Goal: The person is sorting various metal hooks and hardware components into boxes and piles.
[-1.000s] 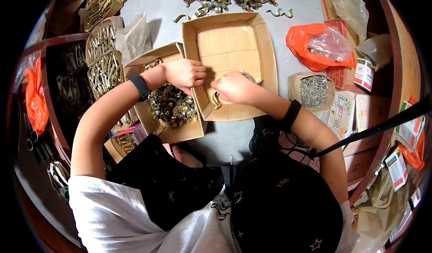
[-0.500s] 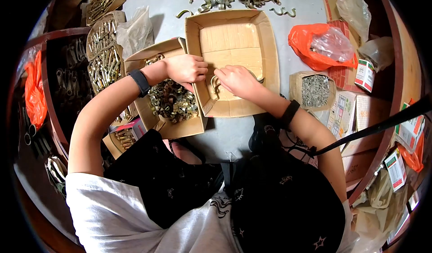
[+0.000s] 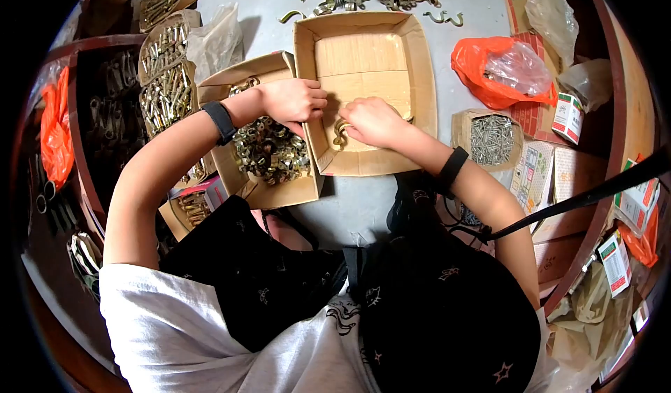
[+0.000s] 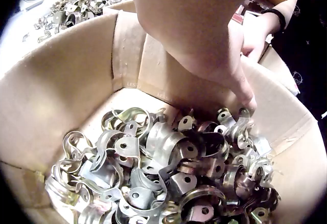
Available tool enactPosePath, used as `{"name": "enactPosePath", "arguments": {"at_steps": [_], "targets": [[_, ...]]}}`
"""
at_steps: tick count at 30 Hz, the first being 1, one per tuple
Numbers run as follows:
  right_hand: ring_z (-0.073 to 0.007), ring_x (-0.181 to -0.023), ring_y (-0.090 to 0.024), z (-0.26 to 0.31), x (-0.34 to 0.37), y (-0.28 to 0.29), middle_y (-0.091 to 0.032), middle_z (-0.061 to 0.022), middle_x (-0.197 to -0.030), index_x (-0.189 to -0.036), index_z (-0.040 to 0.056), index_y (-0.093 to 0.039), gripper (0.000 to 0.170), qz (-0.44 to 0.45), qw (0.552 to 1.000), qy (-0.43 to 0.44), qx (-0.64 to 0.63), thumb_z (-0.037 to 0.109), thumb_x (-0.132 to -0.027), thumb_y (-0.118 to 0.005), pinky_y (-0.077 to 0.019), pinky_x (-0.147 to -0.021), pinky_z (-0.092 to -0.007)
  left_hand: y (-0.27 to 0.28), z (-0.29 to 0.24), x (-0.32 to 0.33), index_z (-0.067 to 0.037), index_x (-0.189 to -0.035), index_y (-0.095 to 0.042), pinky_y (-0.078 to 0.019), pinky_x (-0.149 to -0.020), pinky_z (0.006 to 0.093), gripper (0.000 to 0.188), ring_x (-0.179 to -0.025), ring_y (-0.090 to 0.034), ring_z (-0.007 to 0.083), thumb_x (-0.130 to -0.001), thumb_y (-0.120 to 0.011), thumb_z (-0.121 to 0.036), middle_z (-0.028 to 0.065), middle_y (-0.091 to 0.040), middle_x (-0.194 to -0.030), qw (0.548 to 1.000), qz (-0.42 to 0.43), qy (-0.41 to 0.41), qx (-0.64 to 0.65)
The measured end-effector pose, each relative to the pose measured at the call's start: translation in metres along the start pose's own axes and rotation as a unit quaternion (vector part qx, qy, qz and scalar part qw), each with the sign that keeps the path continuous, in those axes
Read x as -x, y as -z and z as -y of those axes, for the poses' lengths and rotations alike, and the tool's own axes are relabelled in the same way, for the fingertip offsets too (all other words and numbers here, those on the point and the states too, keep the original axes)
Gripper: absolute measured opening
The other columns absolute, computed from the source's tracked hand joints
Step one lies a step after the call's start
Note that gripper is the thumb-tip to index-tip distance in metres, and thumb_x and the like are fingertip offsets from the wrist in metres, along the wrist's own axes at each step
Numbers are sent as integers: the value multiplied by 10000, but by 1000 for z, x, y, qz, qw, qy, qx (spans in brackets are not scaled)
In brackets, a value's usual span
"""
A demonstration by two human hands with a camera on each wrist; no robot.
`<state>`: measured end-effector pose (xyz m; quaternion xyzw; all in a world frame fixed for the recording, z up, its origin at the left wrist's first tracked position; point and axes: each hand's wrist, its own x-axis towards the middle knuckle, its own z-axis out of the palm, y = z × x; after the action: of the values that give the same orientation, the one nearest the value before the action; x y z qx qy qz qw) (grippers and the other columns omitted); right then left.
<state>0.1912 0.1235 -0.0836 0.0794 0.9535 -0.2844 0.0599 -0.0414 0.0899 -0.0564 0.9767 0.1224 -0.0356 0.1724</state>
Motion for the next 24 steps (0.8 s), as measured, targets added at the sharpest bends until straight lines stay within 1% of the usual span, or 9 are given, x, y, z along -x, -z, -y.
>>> {"name": "enactPosePath", "arguments": {"at_steps": [2,6,8,9,11,15,18,22,24], "targets": [[-345,-790,-616,1,-5,4,-616,-157,-783,-905,32,-553,170,26,997,-64,-45,162,-800,-584,-487,-700,-444,2,-1,0,-20,-765,-596,-445,-776,361,547,-888,-549,251,-688,-595,-561,90,-564,-855,1000,-12,0,-7],[-369,-756,-619,-3,-11,8,-620,-178,-757,-866,19,-539,125,34,995,-71,-66,118,-796,-569,-491,-674,-461,0,-1,0,-19,-763,-596,-445,-781,362,546,-895,-547,251,-687,-596,-560,91,-567,-860,1000,-4,6,-2],[-365,-760,-616,-5,-12,4,-614,-173,-742,-843,13,-528,103,-51,990,-79,-103,94,-789,-562,-492,-679,-456,-1,-1,0,-20,-761,-596,-443,-788,362,549,-901,-545,251,-687,-593,-564,90,-568,-862,1000,-8,4,-5],[-365,-760,-616,-6,-12,2,-614,-173,-742,-843,13,-528,103,-51,990,-79,-103,94,-789,-562,-492,-679,-456,-1,-1,0,-20,-761,-596,-443,-788,362,549,-901,-545,251,-687,-593,-564,90,-568,-862,1000,-9,4,-5],[-336,-711,-628,-5,-12,1,-622,-146,-698,-871,13,-552,125,-114,991,-66,-15,65,-758,-569,-505,-616,-428,0,-1,-1,-21,-759,-596,-441,-795,362,552,-909,-543,253,-688,-591,-568,91,-568,-863,1000,6,8,2],[-294,-769,-610,6,-3,-2,-606,-124,-749,-871,22,-548,161,-84,995,-35,36,106,-747,-605,-500,-632,-395,2,-2,-1,-21,-761,-595,-439,-798,362,550,-916,-542,252,-689,-591,-567,89,-567,-864,1000,6,8,-10],[-251,-924,-532,11,7,4,-538,-102,-911,-918,42,-529,315,-58,998,1,37,216,-705,-683,-462,-741,-355,1,-2,0,-22,-766,-598,-439,-799,363,549,-920,-539,251,-689,-591,-566,87,-568,-868,1000,4,10,-17],[-240,-934,-533,10,12,2,-539,-99,-917,-933,47,-534,319,-77,994,19,73,214,-707,-685,-447,-748,-341,0,-2,0,-22,-787,-612,-440,-800,362,545,-921,-539,250,-680,-606,-556,86,-569,-870,1000,0,9,-12],[-231,-910,-549,10,10,1,-548,-91,-903,-923,48,-540,301,-53,991,46,114,198,-703,-680,-441,-752,-331,-1,-1,0,-21,-796,-617,-440,-800,361,545,-925,-539,250,-675,-612,-553,86,-570,-874,1000,-8,6,-10]]}}
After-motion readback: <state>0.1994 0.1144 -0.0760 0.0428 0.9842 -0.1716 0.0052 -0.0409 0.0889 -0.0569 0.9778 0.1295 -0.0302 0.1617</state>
